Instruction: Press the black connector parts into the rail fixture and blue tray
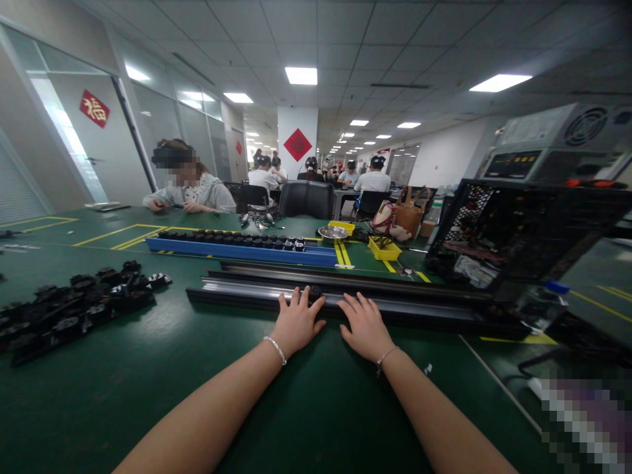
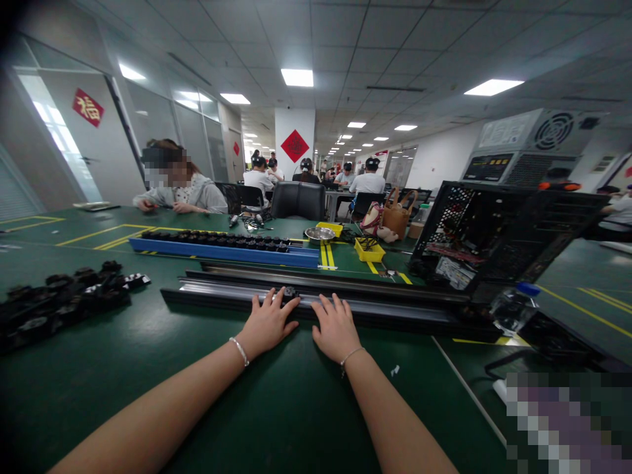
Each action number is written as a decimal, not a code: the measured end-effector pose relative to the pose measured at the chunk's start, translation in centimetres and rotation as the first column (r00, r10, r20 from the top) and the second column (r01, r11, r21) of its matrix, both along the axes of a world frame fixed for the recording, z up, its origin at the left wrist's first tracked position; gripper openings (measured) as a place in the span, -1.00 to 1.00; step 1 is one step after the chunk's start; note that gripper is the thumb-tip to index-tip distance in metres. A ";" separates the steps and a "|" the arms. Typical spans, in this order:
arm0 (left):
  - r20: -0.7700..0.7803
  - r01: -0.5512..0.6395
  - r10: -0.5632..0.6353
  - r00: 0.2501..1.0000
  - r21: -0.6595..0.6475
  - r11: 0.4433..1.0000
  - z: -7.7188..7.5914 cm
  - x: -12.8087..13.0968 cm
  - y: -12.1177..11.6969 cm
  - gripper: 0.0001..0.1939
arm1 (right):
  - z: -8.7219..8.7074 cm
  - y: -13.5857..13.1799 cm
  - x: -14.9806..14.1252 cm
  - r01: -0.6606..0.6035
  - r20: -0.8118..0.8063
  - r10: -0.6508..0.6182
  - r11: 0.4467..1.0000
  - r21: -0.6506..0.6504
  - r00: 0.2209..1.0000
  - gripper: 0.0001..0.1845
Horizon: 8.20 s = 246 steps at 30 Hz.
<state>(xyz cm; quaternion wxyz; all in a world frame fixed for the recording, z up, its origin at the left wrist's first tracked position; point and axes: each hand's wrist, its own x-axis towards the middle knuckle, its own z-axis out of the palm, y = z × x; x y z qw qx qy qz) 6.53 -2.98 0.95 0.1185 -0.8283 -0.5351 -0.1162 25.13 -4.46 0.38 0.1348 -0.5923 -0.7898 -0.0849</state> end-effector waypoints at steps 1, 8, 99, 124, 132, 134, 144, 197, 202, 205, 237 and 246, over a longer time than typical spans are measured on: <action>0.001 -0.003 0.003 1.000 0.003 1.000 0.0 0.0 0.0 -0.44 | 0.0 0.0 0.0 -0.004 -0.005 0.004 1.000 0.001 1.000 -0.46; 0.011 -0.004 0.004 1.000 0.025 1.000 -0.2 -0.3 0.1 -0.45 | -0.1 0.0 0.4 0.014 -0.008 -0.014 1.000 0.006 1.000 -0.46; -0.067 -0.178 0.166 0.984 -0.257 0.950 1.9 -4.1 0.8 -0.33 | 0.9 0.0 1.3 0.043 0.029 -0.040 0.995 -0.093 0.999 -0.38; -0.109 -0.218 0.191 0.976 -0.390 0.895 3.3 -5.5 1.2 -0.29 | 0.9 0.0 1.3 0.046 0.016 -0.044 0.992 -0.121 0.999 -0.38; -0.132 -0.248 0.212 0.968 -0.408 0.879 3.5 -5.9 1.4 -0.27 | 1.1 -0.1 1.3 0.043 0.012 -0.041 0.990 -0.134 0.999 -0.38; -0.134 -0.249 0.212 0.968 -0.414 0.875 3.6 -6.1 1.5 -0.27 | 1.1 -0.1 1.3 0.042 0.013 -0.041 0.990 -0.131 0.999 -0.38; -0.136 -0.247 0.207 0.969 -0.446 0.860 4.0 -6.3 1.7 -0.26 | 1.2 0.0 1.4 0.041 0.020 -0.039 0.989 -0.144 0.999 -0.38; -0.083 -0.227 0.212 0.974 -0.440 0.869 3.2 -9.4 2.8 -0.33 | 1.1 -0.1 1.3 0.028 0.006 -0.027 0.993 -0.115 1.000 -0.38; -0.096 -0.238 0.218 0.971 -0.455 0.858 3.3 -10.2 3.1 -0.35 | 1.0 -0.1 1.3 0.029 0.012 -0.028 0.993 -0.113 1.000 -0.38; -0.094 -0.232 0.213 0.972 -0.489 0.841 3.6 -10.7 3.2 -0.36 | 1.0 -0.1 1.3 0.031 0.012 -0.030 0.994 -0.108 0.999 -0.38; -0.084 -0.279 0.278 0.957 -0.536 0.797 4.5 -14.1 4.0 -0.33 | 0.9 0.0 1.4 0.030 0.020 -0.028 0.993 -0.116 0.999 -0.38; -0.099 -0.292 0.286 0.953 -0.549 0.783 4.4 -15.1 4.4 -0.33 | 0.8 0.0 1.5 0.025 0.016 -0.023 0.994 -0.103 1.000 -0.38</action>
